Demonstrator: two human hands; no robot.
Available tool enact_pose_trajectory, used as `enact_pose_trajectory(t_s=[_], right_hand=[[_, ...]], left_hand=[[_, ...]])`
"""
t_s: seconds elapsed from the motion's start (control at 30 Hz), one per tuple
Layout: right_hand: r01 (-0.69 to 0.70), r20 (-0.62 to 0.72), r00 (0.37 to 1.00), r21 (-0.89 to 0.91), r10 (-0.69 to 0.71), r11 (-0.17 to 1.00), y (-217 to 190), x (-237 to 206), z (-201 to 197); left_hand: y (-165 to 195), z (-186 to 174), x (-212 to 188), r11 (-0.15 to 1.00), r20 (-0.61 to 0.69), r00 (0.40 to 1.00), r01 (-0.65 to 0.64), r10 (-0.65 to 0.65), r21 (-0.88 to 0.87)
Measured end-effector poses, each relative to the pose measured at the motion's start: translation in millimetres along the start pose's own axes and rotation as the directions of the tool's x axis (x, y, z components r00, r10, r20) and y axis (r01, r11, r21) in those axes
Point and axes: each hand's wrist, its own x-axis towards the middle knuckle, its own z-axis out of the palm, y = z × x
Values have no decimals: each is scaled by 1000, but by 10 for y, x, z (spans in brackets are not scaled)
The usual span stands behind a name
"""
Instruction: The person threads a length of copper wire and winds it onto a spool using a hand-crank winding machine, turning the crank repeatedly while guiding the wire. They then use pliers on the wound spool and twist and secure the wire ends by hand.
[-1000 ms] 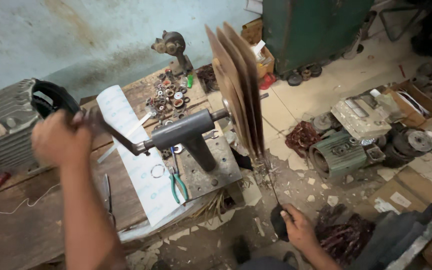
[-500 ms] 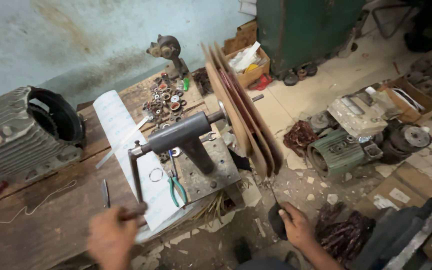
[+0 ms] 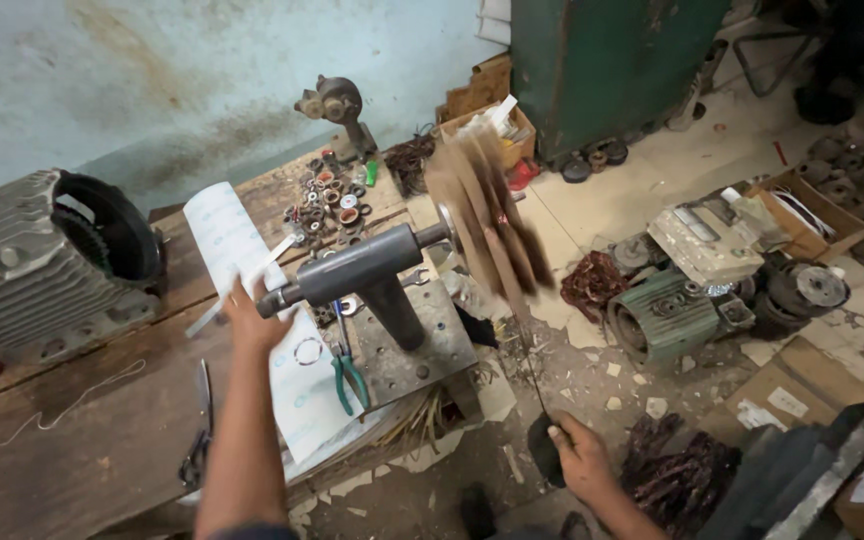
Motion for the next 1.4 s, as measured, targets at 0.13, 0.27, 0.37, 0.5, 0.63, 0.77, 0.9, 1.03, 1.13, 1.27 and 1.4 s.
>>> enact_pose_trajectory(t_s=[0.13, 0.27, 0.37, 0.5, 0.63, 0.77, 0.9, 1.03, 1.13, 1.27, 1.4], right_hand=[[-208, 65, 975, -96, 214, 973, -25, 3, -97], [-278, 97, 952, -121, 290, 953, -43, -36, -151], [71, -28, 997, -40, -72, 997, -38, -49, -116], [-67, 29, 997, -38, 68, 997, -59, 3, -93], [-222, 120, 968, -6, 221, 975, -141, 79, -107], [-121, 81, 990, 34, 118, 992, -163, 52, -106], [-88, 28, 996, 21, 87, 996, -53, 13, -75], [-28, -34, 999, -45, 26, 999, 33, 19, -28], [-127, 43, 991, 61, 125, 990, 17, 17, -40], [-154, 100, 984, 83, 145, 985, -54, 1, -52], [-165, 86, 983, 11, 164, 986, -103, -10, -39]], left_hand=[[318, -376, -1436, 996, -29, 998, 60, -58, 72], [456, -1539, -1781, 937, -18, 942, 335, -335, 101], [335, -1993, -1113, 945, -295, 932, 272, -212, 180], [-66, -1798, 300, 981, -366, 930, 47, 26, 189], [-273, -833, 919, 965, -194, 946, -259, 261, 33], [-16, -3, -55, 958, 23, 991, 134, -132, -254], [318, -436, -1379, 941, 163, 929, 315, -332, 125], [339, -1710, -1668, 904, 94, 906, 420, -412, -80], [234, -2008, -875, 928, -359, 898, 331, -254, 172], [-163, -1489, 630, 989, -428, 904, 65, 0, 136], [-147, -446, 809, 958, -208, 947, -207, 247, 197]])
